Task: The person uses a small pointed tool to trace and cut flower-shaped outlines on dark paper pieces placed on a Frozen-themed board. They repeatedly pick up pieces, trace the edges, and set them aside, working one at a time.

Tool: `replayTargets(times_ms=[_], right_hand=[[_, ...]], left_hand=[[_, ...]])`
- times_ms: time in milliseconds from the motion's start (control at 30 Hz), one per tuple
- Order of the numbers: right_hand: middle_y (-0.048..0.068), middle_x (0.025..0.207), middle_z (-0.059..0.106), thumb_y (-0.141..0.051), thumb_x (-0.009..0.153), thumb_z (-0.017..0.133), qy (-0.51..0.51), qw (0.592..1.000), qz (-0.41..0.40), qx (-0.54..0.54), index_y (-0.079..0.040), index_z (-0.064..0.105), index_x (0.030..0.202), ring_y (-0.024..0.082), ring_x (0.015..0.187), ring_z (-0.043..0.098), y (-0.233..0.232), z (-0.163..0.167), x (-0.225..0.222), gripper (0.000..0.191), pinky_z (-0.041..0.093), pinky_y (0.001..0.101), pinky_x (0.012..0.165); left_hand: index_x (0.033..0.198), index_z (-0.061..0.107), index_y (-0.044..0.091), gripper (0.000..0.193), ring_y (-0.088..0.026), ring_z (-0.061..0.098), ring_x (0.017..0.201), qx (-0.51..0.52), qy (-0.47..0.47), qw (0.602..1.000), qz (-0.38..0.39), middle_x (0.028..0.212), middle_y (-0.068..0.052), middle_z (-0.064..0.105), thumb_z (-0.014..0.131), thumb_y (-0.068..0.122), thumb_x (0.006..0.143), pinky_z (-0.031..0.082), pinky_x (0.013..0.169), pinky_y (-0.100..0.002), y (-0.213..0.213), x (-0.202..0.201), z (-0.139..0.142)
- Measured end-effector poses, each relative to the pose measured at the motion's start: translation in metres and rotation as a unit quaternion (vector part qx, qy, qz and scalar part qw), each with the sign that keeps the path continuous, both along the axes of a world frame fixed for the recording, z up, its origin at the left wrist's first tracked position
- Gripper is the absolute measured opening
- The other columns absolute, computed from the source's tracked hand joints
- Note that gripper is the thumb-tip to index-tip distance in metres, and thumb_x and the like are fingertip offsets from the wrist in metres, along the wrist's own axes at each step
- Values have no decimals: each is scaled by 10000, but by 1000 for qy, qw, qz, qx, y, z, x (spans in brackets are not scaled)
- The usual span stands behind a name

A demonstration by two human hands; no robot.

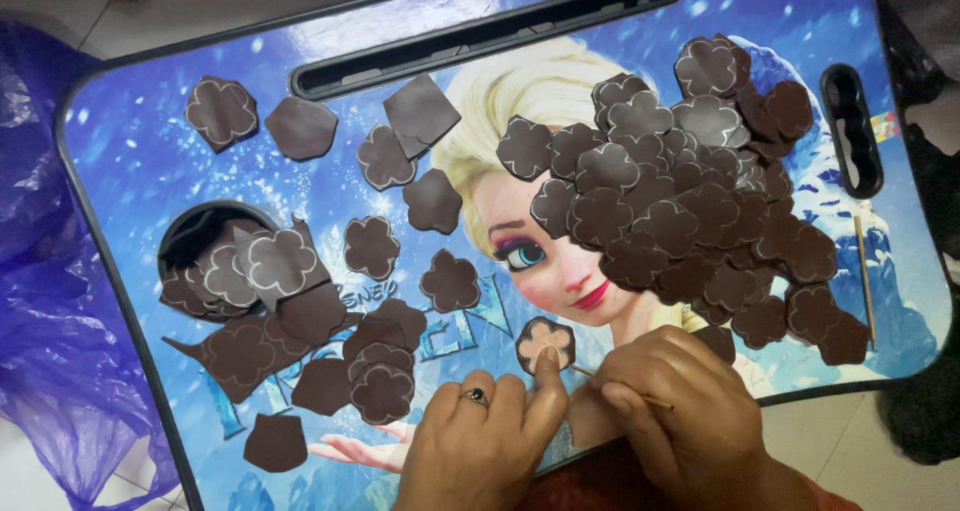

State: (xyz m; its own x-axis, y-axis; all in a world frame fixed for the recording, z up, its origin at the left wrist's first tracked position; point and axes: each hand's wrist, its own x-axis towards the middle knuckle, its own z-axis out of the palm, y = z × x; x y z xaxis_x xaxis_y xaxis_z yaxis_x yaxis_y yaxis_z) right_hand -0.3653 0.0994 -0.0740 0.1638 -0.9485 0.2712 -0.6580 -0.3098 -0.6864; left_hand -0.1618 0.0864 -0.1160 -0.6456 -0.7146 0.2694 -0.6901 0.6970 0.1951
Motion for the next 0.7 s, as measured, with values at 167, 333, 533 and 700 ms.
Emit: replayTargets(times_ms=[167,333,533,700], right_hand=[[72,848,700,-51,919,667,-4,1000,-3,22,-23,645,941,215,759,692,0,1,-1,42,545,319,689],[68,853,703,-43,926,667,-19,1000,9,16,-25,641,941,208,760,690,1,0,0,34,548,308,685],[68,864,703,-47,946,651,-30,999,11,14,-29,634,941,201,759,685,1,-1,0,25,549,305,693],[67,862,707,-57,938,644,-11,999,-30,24,-26,656,938,194,754,678,0,3,-3,33,527,313,696]], left_hand=[[1187,679,124,335,-147,550,641,11,-2,1000,-1,694,12,468,631,226,872,382,536,-315,0,1,1],[1180,679,129,328,-148,555,644,3,-8,1000,1,690,11,466,633,231,872,382,535,-316,0,0,1],[1183,676,128,321,-143,551,635,-2,-7,1000,6,687,14,462,639,226,880,379,529,-314,1,-1,1],[1179,677,124,318,-140,554,630,-7,-10,1000,9,683,17,463,643,215,876,375,516,-313,2,-2,0]])
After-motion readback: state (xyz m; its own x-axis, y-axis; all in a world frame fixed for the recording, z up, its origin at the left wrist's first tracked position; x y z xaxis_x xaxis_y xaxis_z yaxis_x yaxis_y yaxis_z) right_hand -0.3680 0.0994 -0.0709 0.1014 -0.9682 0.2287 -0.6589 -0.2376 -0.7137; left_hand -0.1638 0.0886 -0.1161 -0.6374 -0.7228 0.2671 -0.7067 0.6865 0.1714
